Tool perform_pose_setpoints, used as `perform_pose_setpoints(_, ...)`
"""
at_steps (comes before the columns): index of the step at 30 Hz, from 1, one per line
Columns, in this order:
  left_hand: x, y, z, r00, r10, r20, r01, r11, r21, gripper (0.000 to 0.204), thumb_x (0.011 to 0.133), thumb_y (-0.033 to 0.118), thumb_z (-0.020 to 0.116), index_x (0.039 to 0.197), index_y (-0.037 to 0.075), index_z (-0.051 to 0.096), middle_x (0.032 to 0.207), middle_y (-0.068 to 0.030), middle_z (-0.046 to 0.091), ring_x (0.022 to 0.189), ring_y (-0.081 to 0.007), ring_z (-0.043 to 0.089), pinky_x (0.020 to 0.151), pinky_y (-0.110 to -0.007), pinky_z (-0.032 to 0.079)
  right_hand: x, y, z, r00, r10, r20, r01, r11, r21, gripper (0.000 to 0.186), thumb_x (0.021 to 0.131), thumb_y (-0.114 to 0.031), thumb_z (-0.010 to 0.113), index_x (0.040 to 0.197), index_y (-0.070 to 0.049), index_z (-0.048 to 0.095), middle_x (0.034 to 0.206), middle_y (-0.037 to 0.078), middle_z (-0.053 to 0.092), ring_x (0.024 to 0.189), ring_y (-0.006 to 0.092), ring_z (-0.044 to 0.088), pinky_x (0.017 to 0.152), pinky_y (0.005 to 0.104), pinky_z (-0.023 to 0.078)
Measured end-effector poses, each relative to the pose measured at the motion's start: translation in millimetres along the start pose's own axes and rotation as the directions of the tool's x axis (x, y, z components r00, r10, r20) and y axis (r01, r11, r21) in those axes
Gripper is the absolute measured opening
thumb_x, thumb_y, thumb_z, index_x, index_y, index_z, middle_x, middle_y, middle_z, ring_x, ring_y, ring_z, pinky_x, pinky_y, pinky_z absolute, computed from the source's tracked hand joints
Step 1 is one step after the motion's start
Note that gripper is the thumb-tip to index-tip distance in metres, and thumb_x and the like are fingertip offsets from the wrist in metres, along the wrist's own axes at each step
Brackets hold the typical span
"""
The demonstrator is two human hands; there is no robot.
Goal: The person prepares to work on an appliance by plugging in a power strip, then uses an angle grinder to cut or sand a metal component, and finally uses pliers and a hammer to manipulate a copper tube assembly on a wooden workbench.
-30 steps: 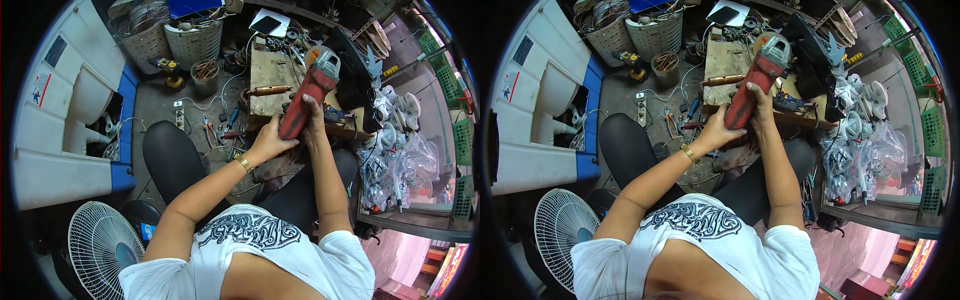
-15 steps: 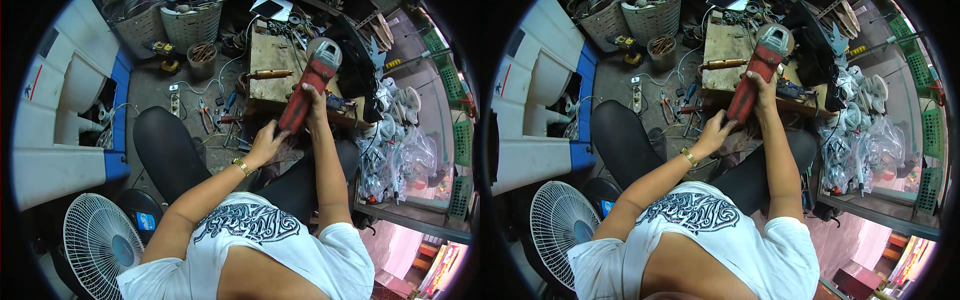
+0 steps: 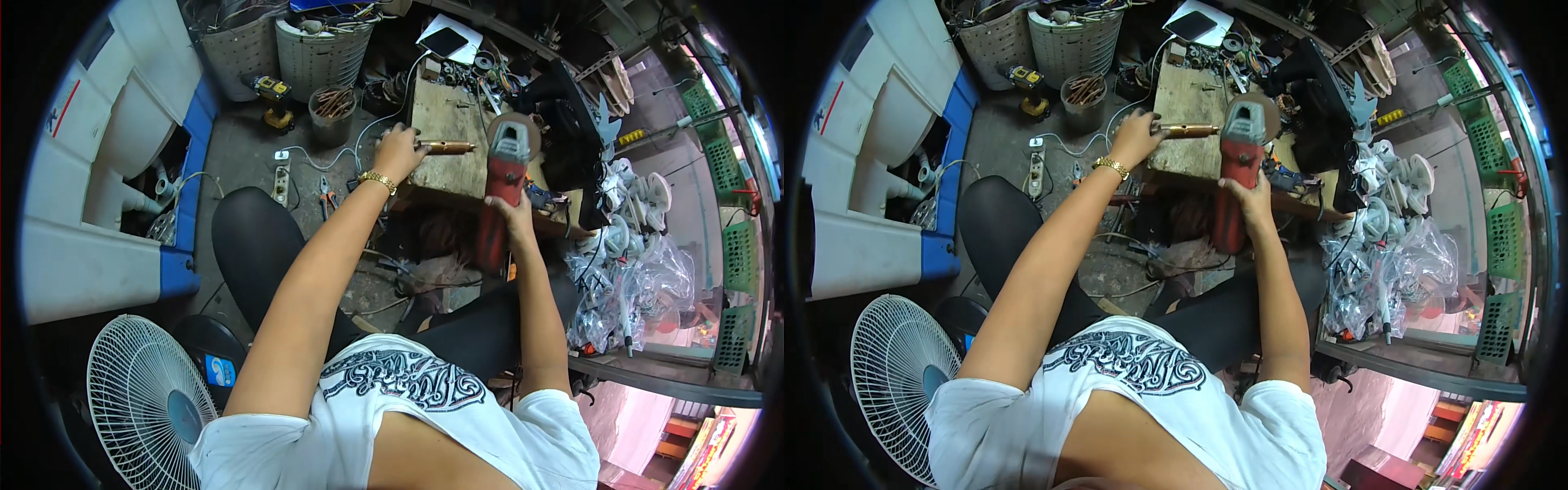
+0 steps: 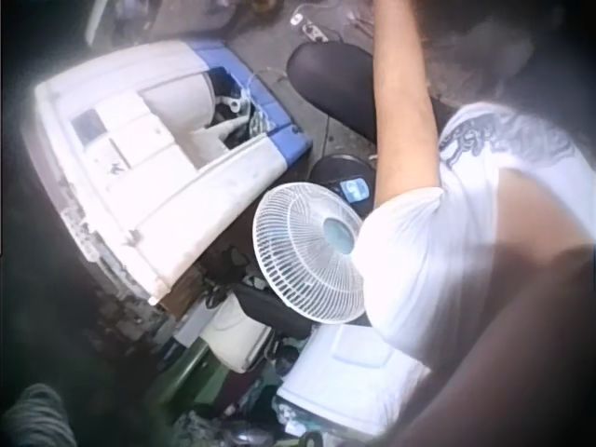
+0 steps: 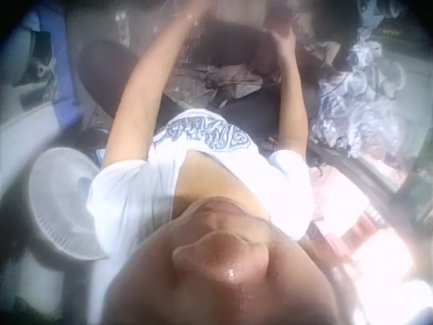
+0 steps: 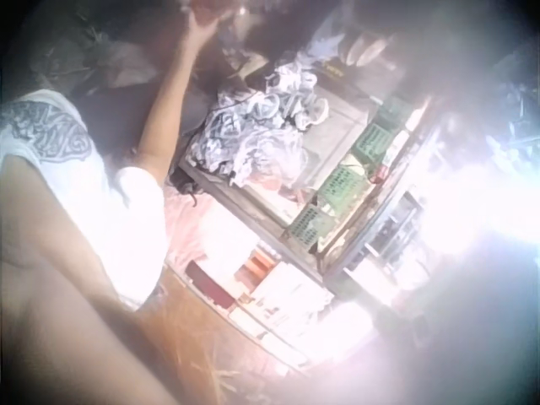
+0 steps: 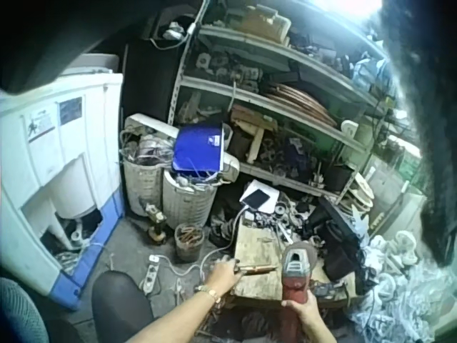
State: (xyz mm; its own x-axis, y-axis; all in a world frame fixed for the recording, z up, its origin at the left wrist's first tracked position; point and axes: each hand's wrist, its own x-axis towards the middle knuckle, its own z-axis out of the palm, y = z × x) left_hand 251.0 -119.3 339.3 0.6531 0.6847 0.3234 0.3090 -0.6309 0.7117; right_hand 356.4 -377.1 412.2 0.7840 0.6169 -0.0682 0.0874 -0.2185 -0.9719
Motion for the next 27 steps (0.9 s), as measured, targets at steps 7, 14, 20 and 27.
perform_pose_setpoints(7,-13.4,-11.0,26.5,0.999,0.045,-0.013,-0.047,0.983,-0.176,0.03,0.076,0.011,0.082,0.104,0.006,0.071,0.102,-0.0174,0.065,0.099,-0.039,0.063,0.086,-0.048,0.052,-5.9,17.8,-5.8,0.993,-0.039,0.114,0.061,0.978,-0.2,0.054,0.075,-0.009,0.084,0.122,-0.002,0.059,0.107,0.007,0.07,0.095,0.0161,0.066,0.088,0.033,0.053)
perform_pose_setpoints(14,-20.6,-21.0,23.5,0.997,0.018,-0.071,-0.039,0.953,-0.301,0.027,0.077,0.005,0.079,0.102,0.002,0.07,0.095,-0.017,0.067,0.085,-0.033,0.068,0.077,-0.043,0.055,-11.5,22.6,3.7,0.987,-0.088,0.136,0.14,0.889,-0.435,0.057,0.072,-0.011,0.085,0.123,-0.002,0.059,0.108,0.007,0.069,0.097,0.0176,0.065,0.09,0.0351,0.053)
perform_pose_setpoints(20,-25.7,-32.7,22.2,0.997,0.025,-0.077,-0.041,0.974,-0.221,0.024,0.079,0.009,0.079,0.101,0.002,0.072,0.093,-0.0169,0.069,0.083,-0.0315,0.069,0.075,-0.04,0.055,-15.0,17.4,22.5,0.994,-0.008,0.106,0.045,0.935,-0.35,0.066,0.067,-0.018,0.09,0.123,0.001,0.061,0.109,0.012,0.071,0.097,0.0217,0.067,0.092,0.0367,0.052)
perform_pose_setpoints(27,-34.6,0.6,13.6,1.0,0.01,0.024,-0.006,0.985,-0.17,0.034,0.076,0.025,0.084,0.103,0.008,0.073,0.105,-0.0134,0.065,0.106,-0.0348,0.064,0.09,-0.049,0.051,-17.4,36.3,13.0,0.996,0.007,0.091,0.031,0.914,-0.404,0.062,0.069,-0.013,0.089,0.122,0.003,0.06,0.112,0.014,0.072,0.099,0.0206,0.069,0.092,0.0363,0.053)
